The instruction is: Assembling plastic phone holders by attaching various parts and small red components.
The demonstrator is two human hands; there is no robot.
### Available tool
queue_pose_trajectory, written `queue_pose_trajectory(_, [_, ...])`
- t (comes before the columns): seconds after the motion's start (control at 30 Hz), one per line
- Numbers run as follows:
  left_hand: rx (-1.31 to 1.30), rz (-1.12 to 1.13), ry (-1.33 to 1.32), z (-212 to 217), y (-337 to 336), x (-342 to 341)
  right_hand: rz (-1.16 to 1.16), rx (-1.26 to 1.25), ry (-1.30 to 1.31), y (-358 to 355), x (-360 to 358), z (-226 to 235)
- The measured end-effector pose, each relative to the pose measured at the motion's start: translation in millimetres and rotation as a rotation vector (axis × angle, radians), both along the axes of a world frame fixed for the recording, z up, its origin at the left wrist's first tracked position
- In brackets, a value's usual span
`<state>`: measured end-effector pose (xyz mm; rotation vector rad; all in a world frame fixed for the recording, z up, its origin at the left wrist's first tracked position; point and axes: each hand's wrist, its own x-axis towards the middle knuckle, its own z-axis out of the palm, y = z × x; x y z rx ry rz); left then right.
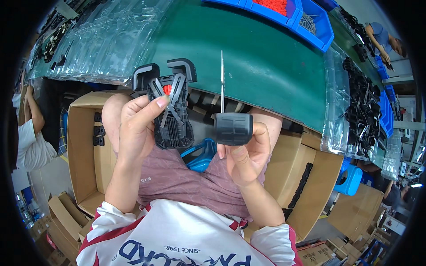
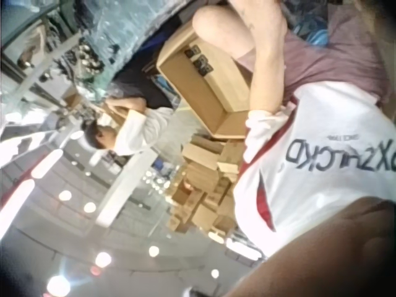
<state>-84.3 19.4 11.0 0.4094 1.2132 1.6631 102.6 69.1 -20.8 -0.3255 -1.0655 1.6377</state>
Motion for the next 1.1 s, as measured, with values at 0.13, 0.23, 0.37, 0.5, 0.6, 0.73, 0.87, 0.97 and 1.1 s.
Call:
queue_pose_trajectory(0.13, [-0.027, 0.013, -0.012, 3.2, 1.7, 2.4, 0.014, -0.095, 0.051, -2.3, 2.9, -0.4])
queue_pose_trajectory(0.23, [-0.034, -0.003, -0.021, 7.6, 5.3, 5.3, -0.078, 0.079, -0.049, -2.3, 6.3, -6.3])
queue_pose_trajectory(0.37, [-0.039, -0.040, -0.034, 11.9, 11.5, 4.3, -0.164, 0.281, -0.175, -4.0, 6.5, -11.8])
queue_pose_trajectory(0.5, [-0.029, -0.119, -0.044, 12.5, 14.1, 1.9, -0.171, 0.402, -0.283, -6.6, 5.9, -12.0])
queue_pose_trajectory(0.6, [-0.019, -0.125, -0.020, 10.9, 13.8, 3.2, -0.184, 0.497, -0.368, -7.5, 6.6, -8.6])
queue_pose_trajectory(0.73, [0.063, -0.211, -0.134, 5.1, 9.0, -4.4, -0.206, 0.625, -0.475, -8.9, 6.2, -1.0])
queue_pose_trajectory(0.87, [0.157, -0.308, -0.270, 4.0, 4.0, -11.9, -0.232, 0.756, -0.583, -8.6, 4.3, 11.1])
queue_pose_trajectory(0.97, [0.193, -0.345, -0.309, 6.1, -0.1, -11.9, -0.249, 0.853, -0.666, -7.2, 2.1, 22.8])
queue_pose_trajectory(1.1, [0.218, -0.358, -0.143, 8.3, -6.0, -6.0, -0.169, 0.782, -0.611, -2.8, 6.8, 23.7])
